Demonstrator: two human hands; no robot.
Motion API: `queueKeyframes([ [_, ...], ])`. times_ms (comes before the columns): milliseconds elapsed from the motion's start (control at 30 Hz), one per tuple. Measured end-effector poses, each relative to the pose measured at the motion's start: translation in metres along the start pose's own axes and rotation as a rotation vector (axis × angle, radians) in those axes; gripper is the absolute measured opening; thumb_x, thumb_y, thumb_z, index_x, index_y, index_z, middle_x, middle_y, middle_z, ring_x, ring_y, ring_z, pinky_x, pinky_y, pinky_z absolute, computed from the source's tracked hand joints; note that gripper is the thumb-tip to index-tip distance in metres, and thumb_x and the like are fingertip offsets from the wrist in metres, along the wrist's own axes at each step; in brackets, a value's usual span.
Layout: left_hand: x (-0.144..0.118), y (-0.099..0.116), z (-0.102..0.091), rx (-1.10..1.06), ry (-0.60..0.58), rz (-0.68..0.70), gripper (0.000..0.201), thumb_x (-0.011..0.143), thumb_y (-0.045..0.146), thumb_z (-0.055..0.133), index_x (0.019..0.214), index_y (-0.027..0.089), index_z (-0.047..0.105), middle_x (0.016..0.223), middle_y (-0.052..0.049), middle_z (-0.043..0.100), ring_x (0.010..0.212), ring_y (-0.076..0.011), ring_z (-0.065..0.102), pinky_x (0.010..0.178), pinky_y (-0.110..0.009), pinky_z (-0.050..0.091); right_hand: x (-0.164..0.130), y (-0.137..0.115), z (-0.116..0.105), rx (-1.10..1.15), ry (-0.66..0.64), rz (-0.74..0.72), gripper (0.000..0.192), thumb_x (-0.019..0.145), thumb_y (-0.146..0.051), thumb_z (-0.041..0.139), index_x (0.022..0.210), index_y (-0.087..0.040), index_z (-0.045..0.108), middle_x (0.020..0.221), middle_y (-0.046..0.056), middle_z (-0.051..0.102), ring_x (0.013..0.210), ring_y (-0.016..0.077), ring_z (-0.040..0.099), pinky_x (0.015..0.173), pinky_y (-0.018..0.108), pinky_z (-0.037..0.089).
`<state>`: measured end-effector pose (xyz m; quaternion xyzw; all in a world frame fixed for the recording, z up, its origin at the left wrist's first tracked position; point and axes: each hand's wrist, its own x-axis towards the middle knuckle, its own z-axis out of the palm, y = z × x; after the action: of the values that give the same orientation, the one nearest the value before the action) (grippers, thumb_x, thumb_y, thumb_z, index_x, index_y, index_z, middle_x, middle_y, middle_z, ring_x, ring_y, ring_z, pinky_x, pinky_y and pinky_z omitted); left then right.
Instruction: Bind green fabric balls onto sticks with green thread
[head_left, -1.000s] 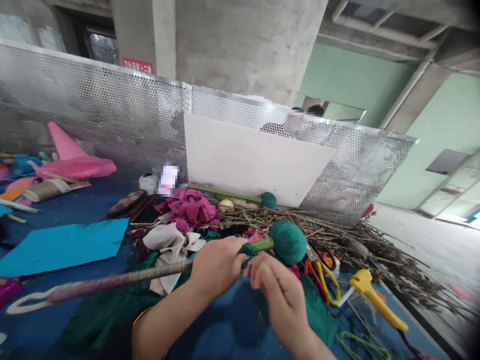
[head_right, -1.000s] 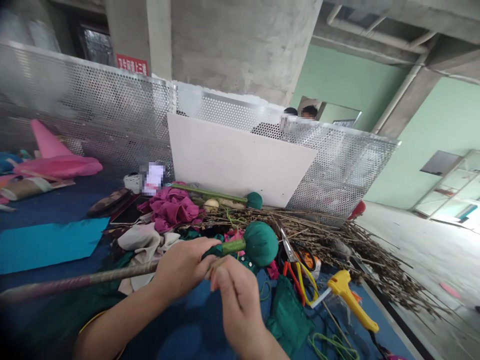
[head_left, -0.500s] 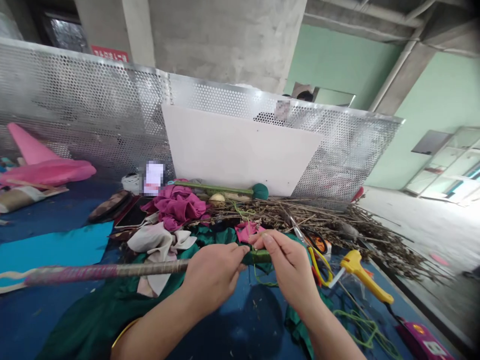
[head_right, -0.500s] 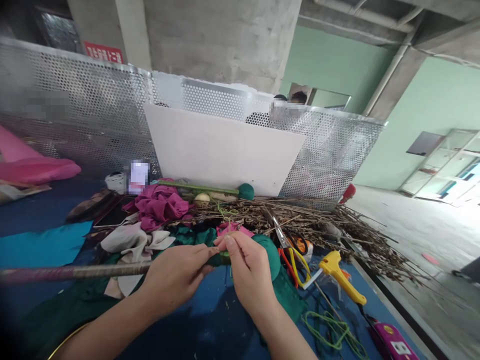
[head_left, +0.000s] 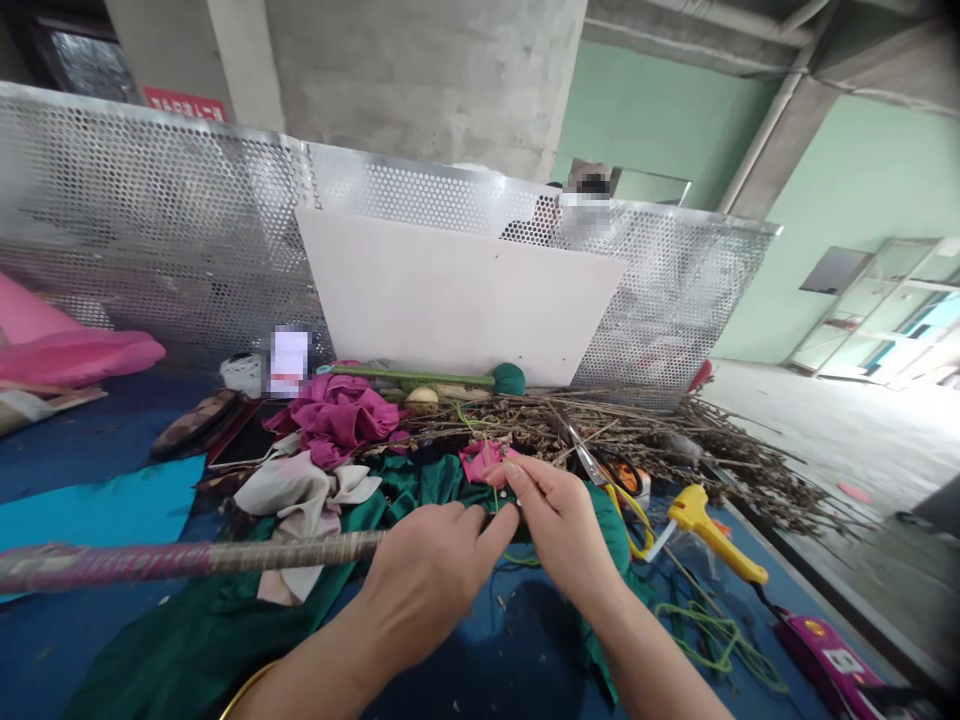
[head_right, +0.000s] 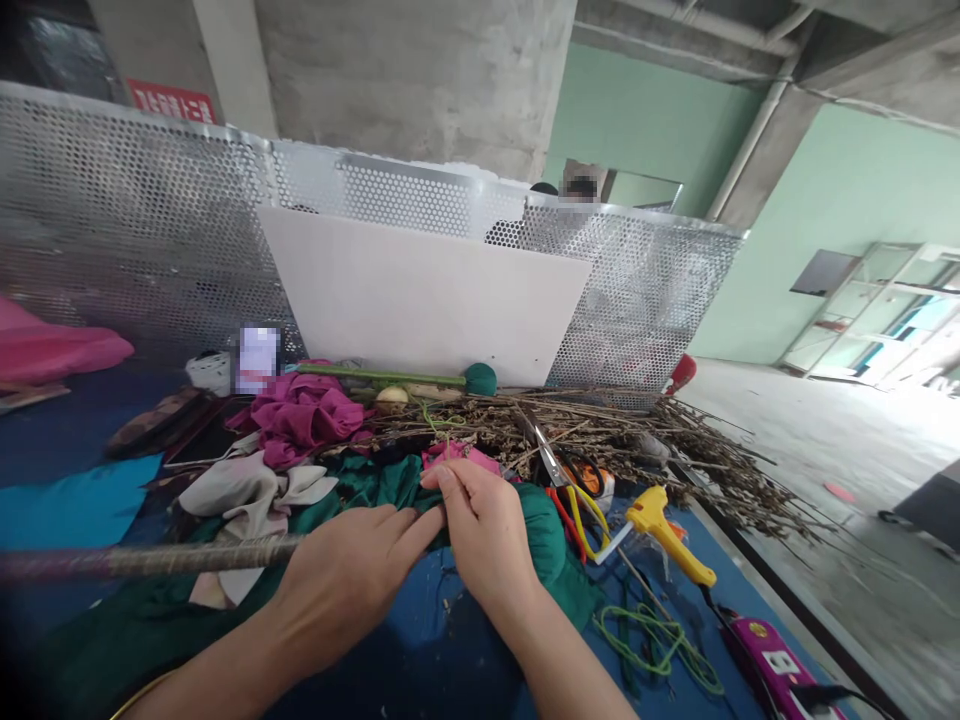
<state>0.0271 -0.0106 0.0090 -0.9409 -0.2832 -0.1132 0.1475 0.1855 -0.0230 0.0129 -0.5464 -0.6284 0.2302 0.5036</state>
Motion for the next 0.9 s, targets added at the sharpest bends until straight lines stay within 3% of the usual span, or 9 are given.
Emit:
queueKeyframes([
  [233, -0.001, -0.003, 0.002, 0.036, 0.019, 0.030, 0.023, 0.088, 0.008, 0.043, 0.104, 0.016, 0.058, 0.081, -0.005, 0.065, 0.066, -0.0228, 0.061, 0.055, -0.035, 0.049, 0.002, -0.001, 0.004, 0.036, 0.026, 0.005, 0.030, 0.092, -0.034, 0.047, 0.078, -0.020, 0.071, 0.087, 0.006, 0.073, 0.082, 0.0207, 0.066, 0.078, 0.031, 0.050],
  [333, -0.002, -0.010, 0.001, 0.025, -0.002, -0.015, 0.027, 0.086, 0.006, 0.045, 0.107, 0.017, 0.059, 0.085, -0.006, 0.066, 0.069, -0.0230, 0.061, 0.056, -0.034, 0.048, 0.001, -0.007, -0.001, 0.155, -0.022, 0.099, 0.029, 0.088, -0.035, 0.052, 0.069, -0.019, 0.068, 0.092, 0.005, 0.073, 0.065, 0.0159, 0.063, 0.060, 0.027, 0.048],
  [400, -0.003, -0.017, -0.002, -0.002, -0.021, -0.081, 0.031, 0.085, 0.006, 0.046, 0.110, 0.019, 0.059, 0.086, -0.005, 0.067, 0.071, -0.0224, 0.062, 0.057, -0.032, 0.047, 0.000, -0.013, -0.012, 0.257, -0.090, 0.196, 0.032, 0.086, -0.038, 0.056, 0.064, -0.018, 0.065, 0.097, 0.006, 0.072, 0.049, 0.0095, 0.052, 0.045, 0.023, 0.040],
  [467, -0.004, -0.026, -0.006, -0.046, -0.031, -0.169, 0.031, 0.087, 0.010, 0.046, 0.113, 0.022, 0.059, 0.088, -0.004, 0.068, 0.076, -0.0217, 0.064, 0.059, -0.030, 0.046, -0.002, -0.019, -0.028, 0.328, -0.133, 0.246, 0.035, 0.083, -0.043, 0.060, 0.061, -0.016, 0.063, 0.098, 0.008, 0.070, 0.046, 0.0074, 0.048, 0.040, 0.021, 0.034],
  [567, -0.006, -0.039, -0.013, -0.160, -0.034, -0.297, 0.028, 0.089, 0.017, 0.048, 0.112, 0.026, 0.061, 0.095, -0.003, 0.071, 0.084, -0.0221, 0.066, 0.065, -0.029, 0.047, -0.001, -0.020, -0.058, 0.347, -0.082, 0.288, 0.037, 0.076, -0.050, 0.068, 0.063, -0.015, 0.065, 0.074, 0.008, 0.068, 0.048, 0.0100, 0.050, 0.037, 0.019, 0.028],
  [633, -0.007, -0.045, -0.019, -0.271, -0.037, -0.362, 0.027, 0.087, 0.021, 0.052, 0.110, 0.029, 0.064, 0.101, -0.001, 0.072, 0.089, -0.0230, 0.067, 0.070, -0.030, 0.047, 0.004, -0.013, -0.074, 0.365, 0.018, 0.323, 0.038, 0.070, -0.052, 0.073, 0.064, -0.015, 0.064, 0.063, 0.006, 0.065, 0.042, 0.0088, 0.045, 0.035, 0.018, 0.022],
  [733, -0.007, -0.048, -0.028, -0.465, -0.062, -0.448, 0.025, 0.083, 0.025, 0.058, 0.105, 0.032, 0.068, 0.103, 0.002, 0.073, 0.095, -0.0245, 0.066, 0.076, -0.031, 0.046, 0.016, 0.009, -0.085, 0.436, 0.165, 0.312, 0.037, 0.066, -0.049, 0.077, 0.064, -0.015, 0.064, 0.069, 0.007, 0.067, 0.039, 0.0051, 0.039, 0.033, 0.017, 0.017],
  [800, -0.007, -0.048, -0.034, -0.600, -0.095, -0.518, 0.024, 0.078, 0.030, 0.063, 0.101, 0.033, 0.071, 0.098, 0.002, 0.074, 0.095, -0.0263, 0.066, 0.076, -0.031, 0.046, 0.024, 0.028, -0.083, 0.486, 0.202, 0.315, 0.034, 0.067, -0.047, 0.077, 0.065, -0.016, 0.065, 0.066, 0.005, 0.066, 0.038, 0.0055, 0.039, 0.032, 0.017, 0.020],
  [900, -0.007, -0.046, -0.038, -0.874, -0.087, -0.563, 0.025, 0.072, 0.031, 0.068, 0.097, 0.029, 0.073, 0.099, 0.001, 0.073, 0.096, -0.0264, 0.064, 0.077, -0.031, 0.046, 0.031, 0.052, -0.072, 0.438, 0.198, 0.270, 0.033, 0.070, -0.048, 0.074, 0.065, -0.017, 0.065, 0.061, 0.005, 0.065, 0.040, 0.0112, 0.048, 0.035, 0.022, 0.033],
])
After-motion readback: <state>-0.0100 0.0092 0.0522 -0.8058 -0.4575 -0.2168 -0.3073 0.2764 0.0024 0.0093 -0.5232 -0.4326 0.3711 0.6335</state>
